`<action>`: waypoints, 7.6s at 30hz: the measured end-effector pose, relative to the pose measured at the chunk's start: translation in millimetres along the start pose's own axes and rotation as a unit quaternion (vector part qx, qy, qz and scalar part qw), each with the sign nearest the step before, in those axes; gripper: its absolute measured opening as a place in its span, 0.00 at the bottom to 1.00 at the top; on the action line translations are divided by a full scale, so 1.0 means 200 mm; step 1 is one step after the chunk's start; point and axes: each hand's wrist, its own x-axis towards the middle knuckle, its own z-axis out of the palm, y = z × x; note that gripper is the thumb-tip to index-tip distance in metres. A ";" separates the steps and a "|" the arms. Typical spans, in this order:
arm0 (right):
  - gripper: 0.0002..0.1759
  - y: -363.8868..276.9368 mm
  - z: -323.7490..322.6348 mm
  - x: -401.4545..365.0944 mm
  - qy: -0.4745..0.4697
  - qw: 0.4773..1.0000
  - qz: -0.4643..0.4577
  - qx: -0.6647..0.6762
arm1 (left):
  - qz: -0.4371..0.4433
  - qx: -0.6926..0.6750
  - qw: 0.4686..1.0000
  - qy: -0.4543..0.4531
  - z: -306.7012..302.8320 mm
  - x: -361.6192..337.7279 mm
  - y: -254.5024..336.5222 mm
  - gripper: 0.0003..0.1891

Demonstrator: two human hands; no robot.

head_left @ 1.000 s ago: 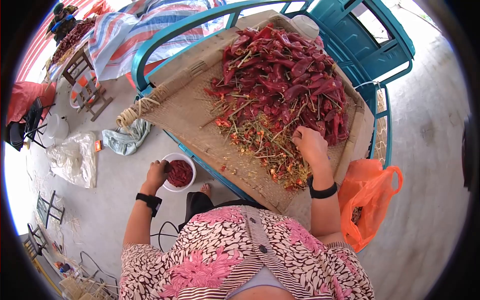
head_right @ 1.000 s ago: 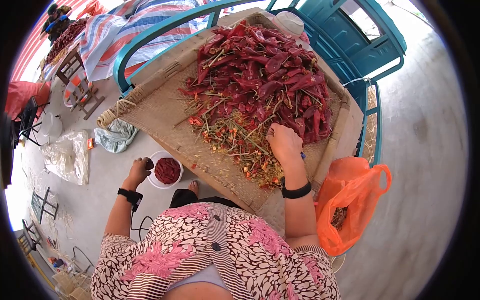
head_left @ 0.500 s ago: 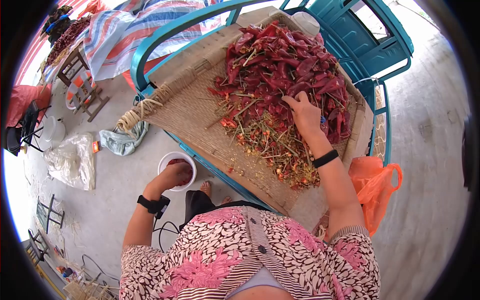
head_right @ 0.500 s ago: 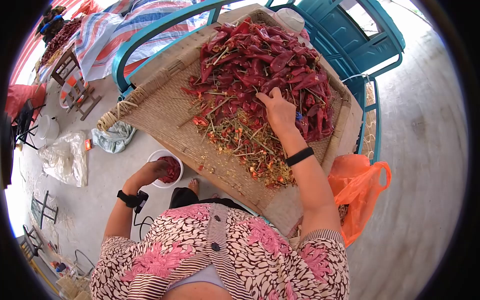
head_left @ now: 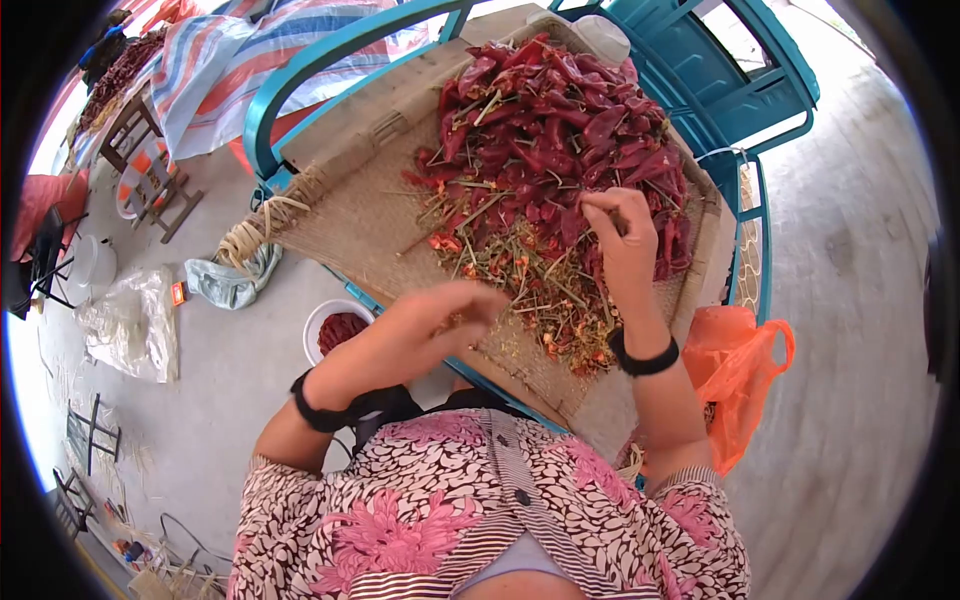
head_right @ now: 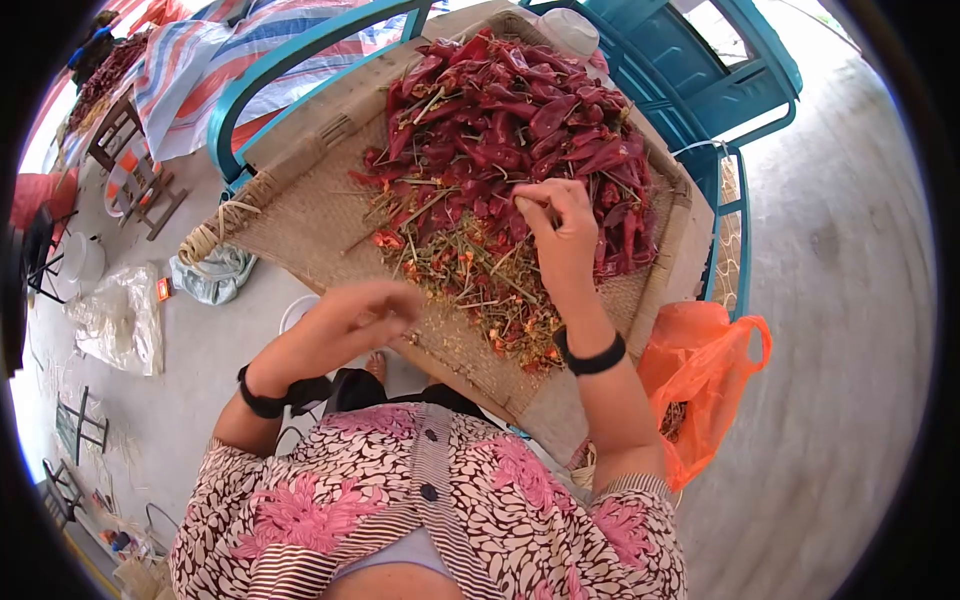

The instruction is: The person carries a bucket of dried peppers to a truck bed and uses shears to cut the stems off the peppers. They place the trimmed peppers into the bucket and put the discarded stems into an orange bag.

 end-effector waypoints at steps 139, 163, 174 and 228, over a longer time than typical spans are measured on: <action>0.04 -0.27 0.12 -0.40 0.027 0.999 -0.003 0.044 | 0.070 0.300 0.918 0.248 0.42 0.26 -0.19 0.16; 0.06 -0.18 0.00 -0.30 -0.082 0.447 0.480 0.750 | -0.104 -0.362 0.925 -0.048 0.21 0.13 -0.15 0.11; 0.09 0.07 -0.11 -0.29 -0.083 0.968 0.166 -0.169 | -0.226 0.206 0.949 -0.080 -0.04 -0.48 -0.51 0.08; 0.37 0.83 -0.44 0.43 -0.015 0.899 0.243 -0.364 | -0.313 0.284 0.875 0.237 -0.06 -0.87 -1.24 0.17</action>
